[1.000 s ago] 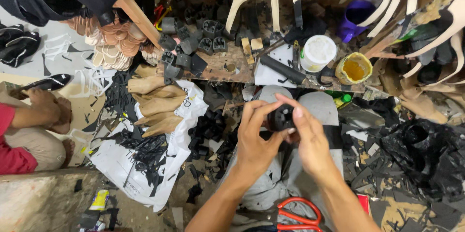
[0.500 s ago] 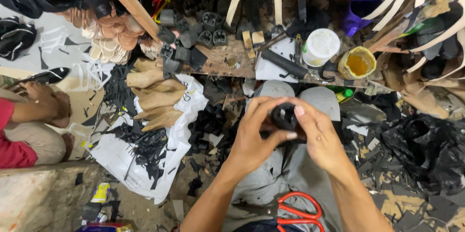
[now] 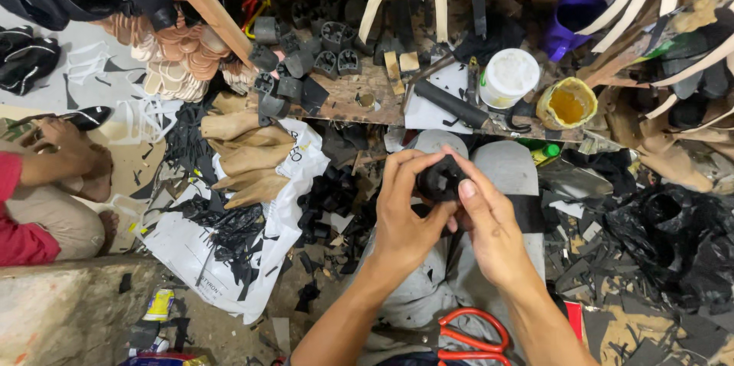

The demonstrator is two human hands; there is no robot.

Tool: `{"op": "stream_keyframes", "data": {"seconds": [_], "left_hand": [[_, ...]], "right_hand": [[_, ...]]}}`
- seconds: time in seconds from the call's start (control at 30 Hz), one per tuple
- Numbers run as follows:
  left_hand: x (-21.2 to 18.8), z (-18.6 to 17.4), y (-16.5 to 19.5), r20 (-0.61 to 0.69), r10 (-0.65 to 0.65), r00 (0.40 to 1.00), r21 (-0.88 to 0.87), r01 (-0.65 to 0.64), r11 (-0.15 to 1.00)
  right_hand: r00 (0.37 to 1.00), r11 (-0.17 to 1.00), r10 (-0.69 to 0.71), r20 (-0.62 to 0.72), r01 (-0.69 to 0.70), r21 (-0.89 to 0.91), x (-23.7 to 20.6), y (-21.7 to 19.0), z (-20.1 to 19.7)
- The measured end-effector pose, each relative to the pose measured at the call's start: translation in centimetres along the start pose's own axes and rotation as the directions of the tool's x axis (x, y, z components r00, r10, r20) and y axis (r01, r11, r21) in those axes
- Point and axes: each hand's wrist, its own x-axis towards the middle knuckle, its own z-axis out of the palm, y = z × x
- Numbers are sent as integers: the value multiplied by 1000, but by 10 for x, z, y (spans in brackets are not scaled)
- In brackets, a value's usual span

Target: The person uses red-handled scissors to cut a black rubber strip into small pieces. They repeatedly wrap the strip around a small black shoe part, trim the excess, and discard the cut pieces onto the floor.

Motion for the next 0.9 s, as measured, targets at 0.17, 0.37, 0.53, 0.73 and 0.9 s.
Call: {"op": "stream_keyframes", "data": {"seconds": [0.17, 0.37, 0.53, 0.73, 0.9], "left_hand": [[-1, -6, 3, 249, -195, 949, -131, 232, 964], [-10, 7, -5, 85, -172, 982, -40, 175, 984], [-13, 8, -14, 172, -37, 984, -50, 46, 998], [-5, 3, -8, 195, -229, 954, -17, 236, 972], [-5, 6, -7, 75, -76, 994, 10, 76, 997]], "right_hand": [[993, 990, -111, -33, 107, -87, -2, -1, 0], [993, 997, -57, -103, 62, 43, -4, 5, 11], [990, 997, 62, -131, -66, -32, -6, 5, 15], [983, 963, -174, -58, 157, -218, -3, 2, 11], [987, 984, -133, -86, 121, -131, -2, 5, 12]]}}
